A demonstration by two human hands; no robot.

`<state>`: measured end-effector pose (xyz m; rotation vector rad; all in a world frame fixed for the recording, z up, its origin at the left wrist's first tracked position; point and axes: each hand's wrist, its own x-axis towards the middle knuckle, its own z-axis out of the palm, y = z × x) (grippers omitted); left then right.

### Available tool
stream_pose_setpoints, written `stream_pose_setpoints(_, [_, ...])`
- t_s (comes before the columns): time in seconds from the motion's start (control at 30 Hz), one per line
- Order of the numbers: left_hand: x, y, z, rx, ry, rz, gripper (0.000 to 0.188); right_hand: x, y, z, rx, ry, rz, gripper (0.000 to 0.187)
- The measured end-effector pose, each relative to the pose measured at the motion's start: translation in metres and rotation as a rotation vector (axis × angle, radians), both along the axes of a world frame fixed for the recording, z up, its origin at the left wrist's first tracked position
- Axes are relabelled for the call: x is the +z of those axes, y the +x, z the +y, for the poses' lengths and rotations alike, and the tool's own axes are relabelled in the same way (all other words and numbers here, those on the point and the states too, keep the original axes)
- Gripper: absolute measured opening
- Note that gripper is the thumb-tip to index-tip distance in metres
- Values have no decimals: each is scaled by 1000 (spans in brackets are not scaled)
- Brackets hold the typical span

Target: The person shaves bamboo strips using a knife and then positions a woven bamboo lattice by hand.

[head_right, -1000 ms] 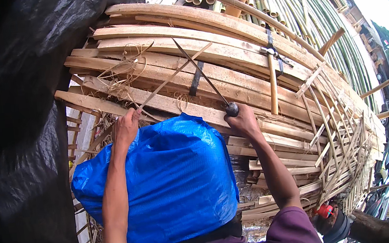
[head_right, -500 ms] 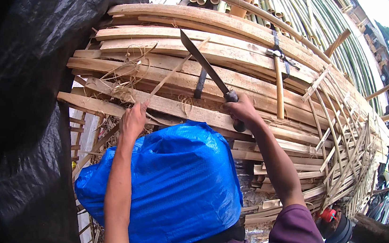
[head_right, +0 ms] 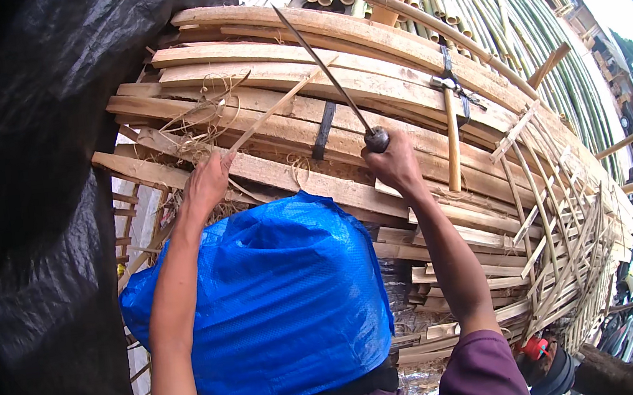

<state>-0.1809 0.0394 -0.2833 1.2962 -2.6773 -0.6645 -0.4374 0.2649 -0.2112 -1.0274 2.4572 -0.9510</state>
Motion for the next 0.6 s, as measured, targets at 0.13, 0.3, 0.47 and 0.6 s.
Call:
stream_pose_setpoints(0.13, [-2,-4,-2,-27,-59,26,54,-32,-10,0,-9,166,38,22])
stream_pose_setpoints(0.3, [2,6,-3,-23,-41,8,50,30,19,-8,32,-76,70,16])
stream_pose_setpoints(0.47, [6,2,-1,-23,-83,-18,53,23,15,-17,40,-216,78,12])
stream_pose_setpoints(0.6, [7,-3,-2,-67,-116,-43,50,-26,-14,-5,-29,201,-93,24])
